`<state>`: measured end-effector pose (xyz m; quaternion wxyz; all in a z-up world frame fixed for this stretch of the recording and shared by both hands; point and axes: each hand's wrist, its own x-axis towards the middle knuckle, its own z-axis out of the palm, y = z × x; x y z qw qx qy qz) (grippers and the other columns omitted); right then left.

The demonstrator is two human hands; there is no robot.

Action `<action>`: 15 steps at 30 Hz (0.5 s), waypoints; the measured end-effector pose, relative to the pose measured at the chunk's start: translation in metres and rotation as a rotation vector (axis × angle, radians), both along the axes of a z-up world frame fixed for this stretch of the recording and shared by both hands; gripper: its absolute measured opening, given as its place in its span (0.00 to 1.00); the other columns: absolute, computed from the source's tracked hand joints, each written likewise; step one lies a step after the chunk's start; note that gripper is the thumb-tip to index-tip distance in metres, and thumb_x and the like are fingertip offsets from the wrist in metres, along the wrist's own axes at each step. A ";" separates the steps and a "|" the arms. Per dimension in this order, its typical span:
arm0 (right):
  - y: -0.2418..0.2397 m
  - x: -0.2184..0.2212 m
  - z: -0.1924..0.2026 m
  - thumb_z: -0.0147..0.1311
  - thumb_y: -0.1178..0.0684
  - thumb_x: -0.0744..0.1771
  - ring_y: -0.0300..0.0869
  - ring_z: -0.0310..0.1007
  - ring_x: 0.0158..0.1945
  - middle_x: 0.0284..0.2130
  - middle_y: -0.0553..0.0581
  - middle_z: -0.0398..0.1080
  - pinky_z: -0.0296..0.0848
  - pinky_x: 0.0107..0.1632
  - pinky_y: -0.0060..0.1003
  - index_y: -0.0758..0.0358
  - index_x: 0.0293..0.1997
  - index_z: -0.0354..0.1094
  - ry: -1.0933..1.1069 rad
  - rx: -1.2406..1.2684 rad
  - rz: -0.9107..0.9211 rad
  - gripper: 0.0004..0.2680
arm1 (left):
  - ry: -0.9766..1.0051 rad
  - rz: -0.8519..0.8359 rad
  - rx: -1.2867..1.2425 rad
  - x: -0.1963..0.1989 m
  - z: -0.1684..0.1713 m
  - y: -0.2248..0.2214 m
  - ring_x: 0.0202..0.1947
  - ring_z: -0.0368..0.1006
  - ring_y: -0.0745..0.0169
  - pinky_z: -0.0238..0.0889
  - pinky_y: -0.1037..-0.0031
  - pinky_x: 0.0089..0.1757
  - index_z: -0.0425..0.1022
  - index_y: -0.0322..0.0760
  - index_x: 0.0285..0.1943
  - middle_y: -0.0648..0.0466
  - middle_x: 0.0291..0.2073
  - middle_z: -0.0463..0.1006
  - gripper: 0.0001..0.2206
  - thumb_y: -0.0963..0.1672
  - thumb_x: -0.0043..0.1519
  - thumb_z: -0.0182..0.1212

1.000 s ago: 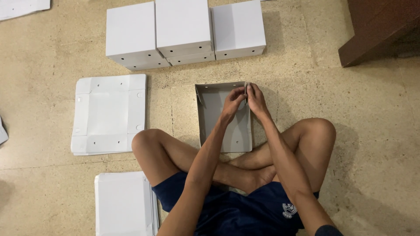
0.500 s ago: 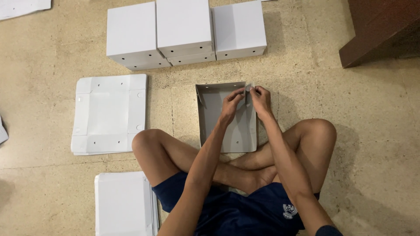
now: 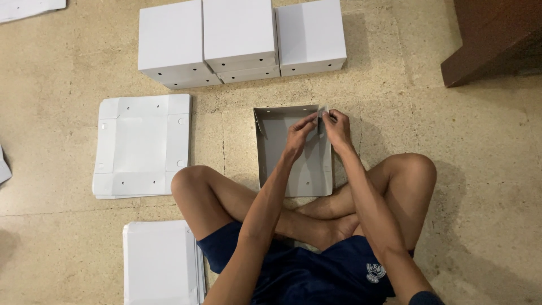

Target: Assembling a cardboard box by folding pre-cut cardboard sheets and tucking flaps into place.

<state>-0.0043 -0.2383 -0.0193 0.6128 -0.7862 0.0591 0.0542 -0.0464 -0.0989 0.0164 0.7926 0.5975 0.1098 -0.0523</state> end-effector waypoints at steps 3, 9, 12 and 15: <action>0.002 0.005 -0.003 0.46 0.52 0.71 0.39 0.62 0.29 0.25 0.54 0.65 0.61 0.34 0.37 0.62 0.32 0.66 -0.035 -0.034 0.033 0.09 | -0.009 -0.025 0.012 -0.002 0.002 0.004 0.65 0.63 0.41 0.56 0.55 0.63 0.78 0.44 0.59 0.44 0.57 0.76 0.17 0.46 0.62 0.67; 0.019 -0.018 0.039 0.40 0.51 0.73 0.40 0.66 0.23 0.20 0.62 0.68 0.63 0.26 0.35 0.67 0.29 0.66 -0.181 -0.260 0.077 0.15 | -0.053 -0.009 -0.007 -0.005 0.011 -0.001 0.66 0.62 0.39 0.53 0.51 0.64 0.75 0.44 0.62 0.43 0.59 0.74 0.18 0.46 0.63 0.65; 0.026 -0.020 0.037 0.37 0.49 0.74 0.49 0.71 0.22 0.20 0.69 0.69 0.66 0.24 0.38 0.72 0.31 0.66 -0.210 -0.319 0.145 0.18 | -0.049 0.007 -0.022 -0.001 -0.013 -0.002 0.65 0.63 0.44 0.55 0.54 0.64 0.76 0.46 0.62 0.46 0.59 0.75 0.18 0.48 0.63 0.66; 0.027 -0.015 0.048 0.32 0.44 0.74 0.56 0.73 0.27 0.25 0.74 0.71 0.69 0.28 0.47 0.75 0.35 0.66 -0.126 -0.263 0.192 0.21 | -0.064 0.000 -0.016 0.000 -0.018 0.000 0.66 0.62 0.43 0.54 0.53 0.64 0.76 0.45 0.63 0.46 0.59 0.74 0.18 0.49 0.64 0.66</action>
